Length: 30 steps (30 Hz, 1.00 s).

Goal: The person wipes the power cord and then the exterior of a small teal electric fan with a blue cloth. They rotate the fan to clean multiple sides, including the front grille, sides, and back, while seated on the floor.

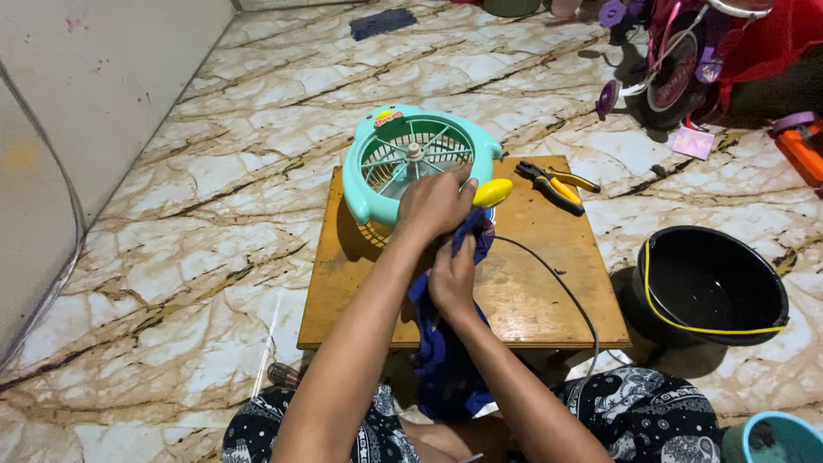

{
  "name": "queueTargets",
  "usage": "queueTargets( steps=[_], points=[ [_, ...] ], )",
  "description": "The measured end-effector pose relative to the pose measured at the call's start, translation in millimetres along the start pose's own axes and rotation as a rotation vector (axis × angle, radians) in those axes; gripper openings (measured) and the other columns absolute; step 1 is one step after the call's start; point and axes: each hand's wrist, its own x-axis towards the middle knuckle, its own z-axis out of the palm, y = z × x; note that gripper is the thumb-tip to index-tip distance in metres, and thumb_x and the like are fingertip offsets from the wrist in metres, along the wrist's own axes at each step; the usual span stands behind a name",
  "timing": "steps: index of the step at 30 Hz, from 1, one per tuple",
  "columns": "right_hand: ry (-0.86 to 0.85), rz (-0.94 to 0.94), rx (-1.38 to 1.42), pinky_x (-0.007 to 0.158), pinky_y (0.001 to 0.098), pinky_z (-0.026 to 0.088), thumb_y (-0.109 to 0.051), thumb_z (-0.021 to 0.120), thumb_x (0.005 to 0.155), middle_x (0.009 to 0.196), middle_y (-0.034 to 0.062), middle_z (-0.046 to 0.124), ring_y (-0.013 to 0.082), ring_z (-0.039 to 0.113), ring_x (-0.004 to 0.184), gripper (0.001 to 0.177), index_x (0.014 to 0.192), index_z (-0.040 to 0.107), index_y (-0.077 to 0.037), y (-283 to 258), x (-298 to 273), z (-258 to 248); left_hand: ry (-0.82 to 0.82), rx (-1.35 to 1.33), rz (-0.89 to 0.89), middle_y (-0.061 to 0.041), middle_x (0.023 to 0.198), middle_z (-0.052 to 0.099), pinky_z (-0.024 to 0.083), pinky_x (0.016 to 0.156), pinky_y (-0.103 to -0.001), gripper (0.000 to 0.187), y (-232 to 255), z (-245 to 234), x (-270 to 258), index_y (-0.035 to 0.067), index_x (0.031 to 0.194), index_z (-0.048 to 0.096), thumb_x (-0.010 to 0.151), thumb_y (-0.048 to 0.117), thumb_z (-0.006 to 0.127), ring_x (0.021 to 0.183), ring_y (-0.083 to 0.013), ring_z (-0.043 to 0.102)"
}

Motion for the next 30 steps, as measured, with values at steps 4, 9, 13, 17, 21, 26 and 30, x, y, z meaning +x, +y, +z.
queueTargets(
  steps=[4,9,13,17,21,26,30],
  points=[
    [0.098,-0.027,0.021,0.061,0.0296,0.053,-0.032,0.041,0.111,0.108,0.0089,0.066,0.0147,0.062,0.074,0.041,0.14,0.047,-0.004,1,46,-19,0.003,-0.003,-0.003,-0.024,0.098,0.073,0.053,0.086,-0.054,0.046,-3,-6,1,0.026,0.14,0.062,0.097,0.038,0.052,0.092,-0.0433,0.07],
    [0.119,-0.205,0.013,0.076,0.0301,0.051,-0.033,0.04,0.121,0.107,0.0101,0.067,0.0149,0.063,0.089,0.038,0.138,0.053,-0.001,1,70,-34,0.001,0.005,-0.011,-0.023,0.099,0.074,0.053,0.085,-0.054,0.046,-1,-1,-1,0.026,0.14,0.062,0.097,0.039,0.05,0.091,-0.0427,0.07],
    [0.065,0.177,-0.008,0.048,0.0298,0.048,-0.035,0.039,0.106,0.078,0.0071,0.061,0.0146,0.057,0.052,0.046,0.143,0.041,-0.008,-5,19,-10,-0.006,0.019,-0.03,-0.021,0.1,0.074,0.053,0.087,-0.053,0.042,0,0,2,0.026,0.135,0.066,0.098,0.04,0.05,0.093,-0.041,0.071],
    [-0.034,0.027,0.031,0.052,0.0316,0.05,-0.029,0.044,0.109,0.099,0.0083,0.059,0.0154,0.059,0.063,0.04,0.136,0.048,0.0,-8,-5,1,0.015,-0.002,-0.021,-0.021,0.099,0.074,0.052,0.087,-0.053,0.045,-1,0,0,0.025,0.139,0.063,0.097,0.039,0.051,0.093,-0.0412,0.07],
    [0.036,-0.171,-0.008,0.083,0.0349,0.048,-0.028,0.04,0.114,0.116,0.0139,0.062,0.0215,0.061,0.097,0.041,0.14,0.049,0.002,-9,20,-11,0.025,0.011,-0.028,-0.023,0.098,0.074,0.052,0.088,-0.052,0.046,1,2,1,0.023,0.14,0.062,0.097,0.039,0.051,0.093,-0.0423,0.07],
    [0.14,-0.084,0.041,0.09,0.0337,0.051,-0.03,0.041,0.111,0.113,0.0096,0.066,0.0184,0.062,0.1,0.04,0.131,0.056,0.0,-17,72,-32,0.034,0.007,-0.021,-0.024,0.097,0.074,0.052,0.088,-0.053,0.049,-1,2,-1,0.021,0.142,0.059,0.098,0.038,0.05,0.092,-0.0433,0.071],
    [0.153,0.133,0.018,0.084,0.0451,0.049,-0.03,0.039,0.109,0.112,0.0188,0.065,0.0305,0.061,0.089,0.043,0.136,0.054,0.0,-25,69,-30,0.03,0.017,-0.026,-0.024,0.097,0.074,0.053,0.086,-0.054,0.049,0,5,-3,0.021,0.144,0.057,0.098,0.039,0.049,0.092,-0.044,0.07]
  ],
)
